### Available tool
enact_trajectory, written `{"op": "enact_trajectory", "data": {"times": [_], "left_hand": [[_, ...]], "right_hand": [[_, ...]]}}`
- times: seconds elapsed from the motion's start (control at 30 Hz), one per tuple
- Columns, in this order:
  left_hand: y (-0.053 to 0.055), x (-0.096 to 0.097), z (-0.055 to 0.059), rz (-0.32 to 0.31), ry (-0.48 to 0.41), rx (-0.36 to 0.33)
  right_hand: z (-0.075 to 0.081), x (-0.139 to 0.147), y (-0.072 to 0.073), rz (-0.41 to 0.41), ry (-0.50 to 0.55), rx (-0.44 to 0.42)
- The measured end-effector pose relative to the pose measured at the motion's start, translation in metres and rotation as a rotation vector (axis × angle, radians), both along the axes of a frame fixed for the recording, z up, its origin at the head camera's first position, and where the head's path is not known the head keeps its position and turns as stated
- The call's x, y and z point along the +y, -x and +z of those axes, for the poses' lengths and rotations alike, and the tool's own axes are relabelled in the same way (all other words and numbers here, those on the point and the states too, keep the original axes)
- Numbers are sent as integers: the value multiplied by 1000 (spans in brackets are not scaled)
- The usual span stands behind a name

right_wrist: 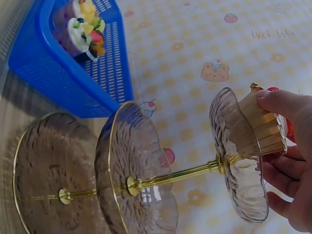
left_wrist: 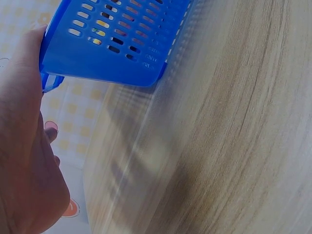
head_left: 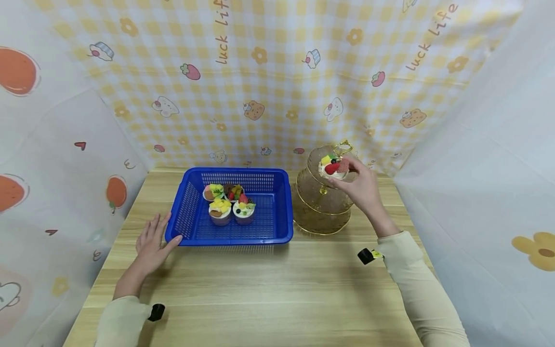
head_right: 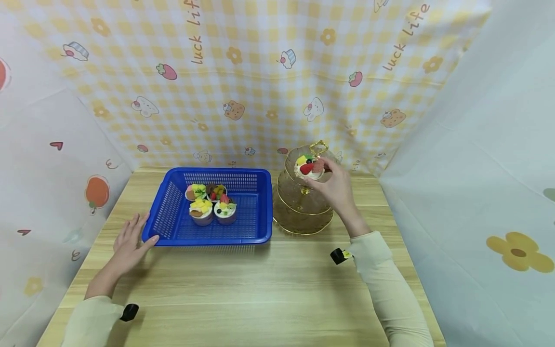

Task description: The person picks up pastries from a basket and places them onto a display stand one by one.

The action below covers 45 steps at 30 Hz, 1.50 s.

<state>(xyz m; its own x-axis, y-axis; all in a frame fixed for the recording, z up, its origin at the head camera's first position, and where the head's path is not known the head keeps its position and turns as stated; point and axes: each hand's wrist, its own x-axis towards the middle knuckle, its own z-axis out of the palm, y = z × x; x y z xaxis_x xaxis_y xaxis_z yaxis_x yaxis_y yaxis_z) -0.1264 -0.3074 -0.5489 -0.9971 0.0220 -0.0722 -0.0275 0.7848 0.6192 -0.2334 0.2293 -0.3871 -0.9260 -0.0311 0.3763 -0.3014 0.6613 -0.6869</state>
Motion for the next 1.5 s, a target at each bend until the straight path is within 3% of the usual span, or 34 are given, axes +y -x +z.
{"op": "enact_trajectory", "data": {"times": [0.27,1.07,1.5], "left_hand": [[0,0,-2,-2,-11,20],[0,0,-1,-1,-20,17],[-1,0,-1,-1,-18,17]], "right_hand": [[-5,2,0,-5,-34,23],[-3,6,-4,-17,-101,-77],[-4,9,-5,15,-83,-105]]}}
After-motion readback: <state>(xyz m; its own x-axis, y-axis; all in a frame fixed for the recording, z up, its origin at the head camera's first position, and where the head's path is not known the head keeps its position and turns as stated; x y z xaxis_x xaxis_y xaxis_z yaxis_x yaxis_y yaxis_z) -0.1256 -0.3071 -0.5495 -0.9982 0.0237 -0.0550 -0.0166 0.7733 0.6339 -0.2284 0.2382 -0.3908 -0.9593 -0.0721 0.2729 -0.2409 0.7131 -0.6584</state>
